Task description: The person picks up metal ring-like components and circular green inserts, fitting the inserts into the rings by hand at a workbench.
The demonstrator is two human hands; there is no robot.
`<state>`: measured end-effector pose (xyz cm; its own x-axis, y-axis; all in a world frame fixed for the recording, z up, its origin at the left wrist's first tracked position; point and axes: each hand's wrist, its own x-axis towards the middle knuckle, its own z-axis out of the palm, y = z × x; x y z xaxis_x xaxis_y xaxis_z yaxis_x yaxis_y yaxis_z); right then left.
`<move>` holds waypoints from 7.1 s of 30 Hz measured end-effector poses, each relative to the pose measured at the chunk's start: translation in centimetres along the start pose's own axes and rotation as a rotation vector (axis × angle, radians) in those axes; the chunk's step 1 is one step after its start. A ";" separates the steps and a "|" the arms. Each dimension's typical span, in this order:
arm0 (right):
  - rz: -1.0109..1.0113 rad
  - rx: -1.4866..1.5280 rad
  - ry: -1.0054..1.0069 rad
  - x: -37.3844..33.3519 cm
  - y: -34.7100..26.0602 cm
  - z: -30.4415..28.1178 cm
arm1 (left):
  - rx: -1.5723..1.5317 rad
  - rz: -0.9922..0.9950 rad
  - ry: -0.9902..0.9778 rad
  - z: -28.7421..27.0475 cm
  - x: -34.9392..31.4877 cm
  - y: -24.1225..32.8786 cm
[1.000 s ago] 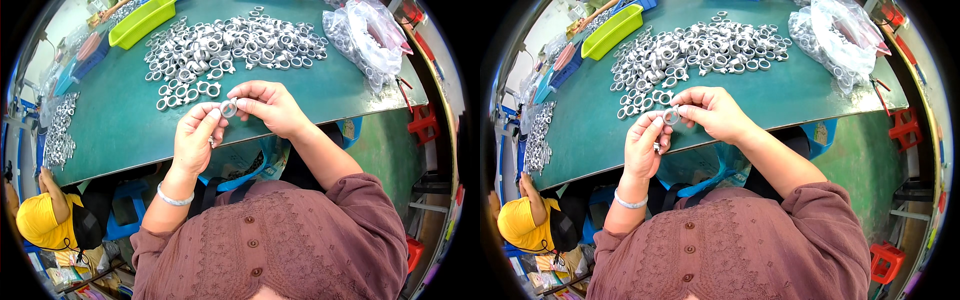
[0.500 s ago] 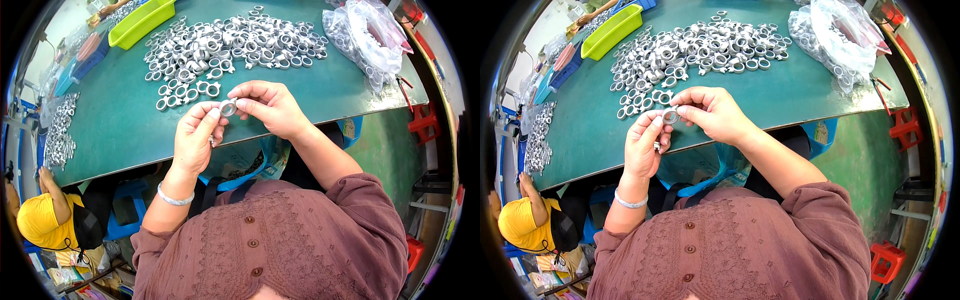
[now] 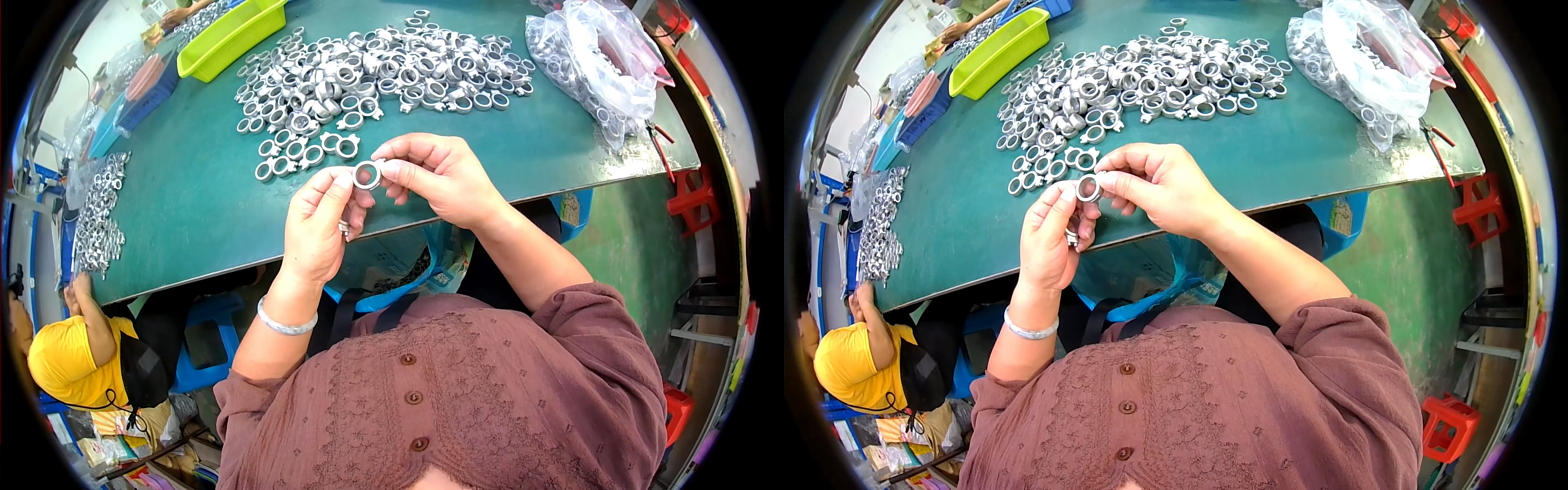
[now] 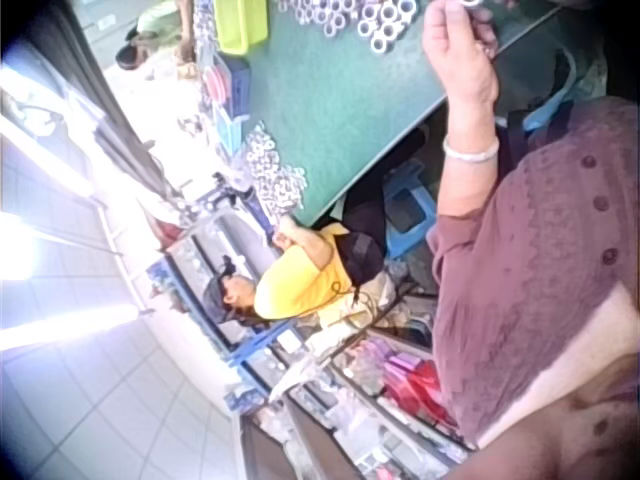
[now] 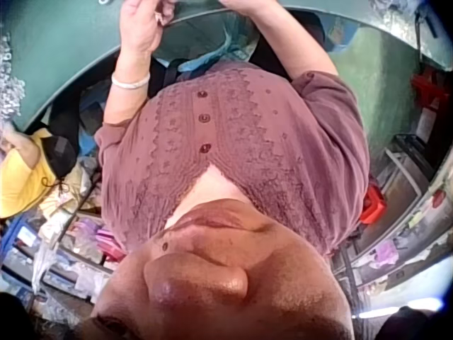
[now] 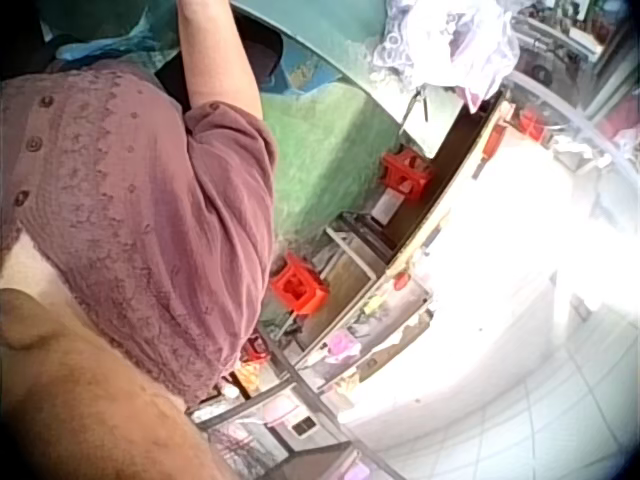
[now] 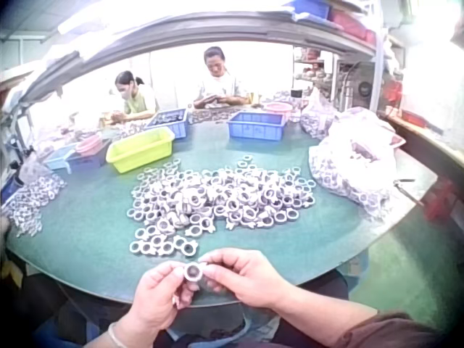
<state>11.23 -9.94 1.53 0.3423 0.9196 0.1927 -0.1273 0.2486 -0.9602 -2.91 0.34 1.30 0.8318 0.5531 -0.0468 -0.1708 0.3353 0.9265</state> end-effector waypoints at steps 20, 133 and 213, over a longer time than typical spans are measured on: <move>0.034 -0.009 0.044 0.0 -0.1 0.2 | -0.009 0.016 -0.031 -0.2 0.1 -0.2; -0.512 -0.593 0.055 -0.6 -0.1 2.4 | -0.121 0.016 -0.296 -2.1 -0.1 -0.4; -0.671 -1.310 1.013 -1.9 -12.5 -17.4 | 0.728 -0.213 -0.436 -0.5 -4.2 -0.1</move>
<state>28.33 -20.11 9.60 0.4650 0.1197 0.8772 0.8378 -0.3797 -0.3923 -6.63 -1.60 1.20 0.9610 0.1428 -0.2368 0.2668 -0.2543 0.9296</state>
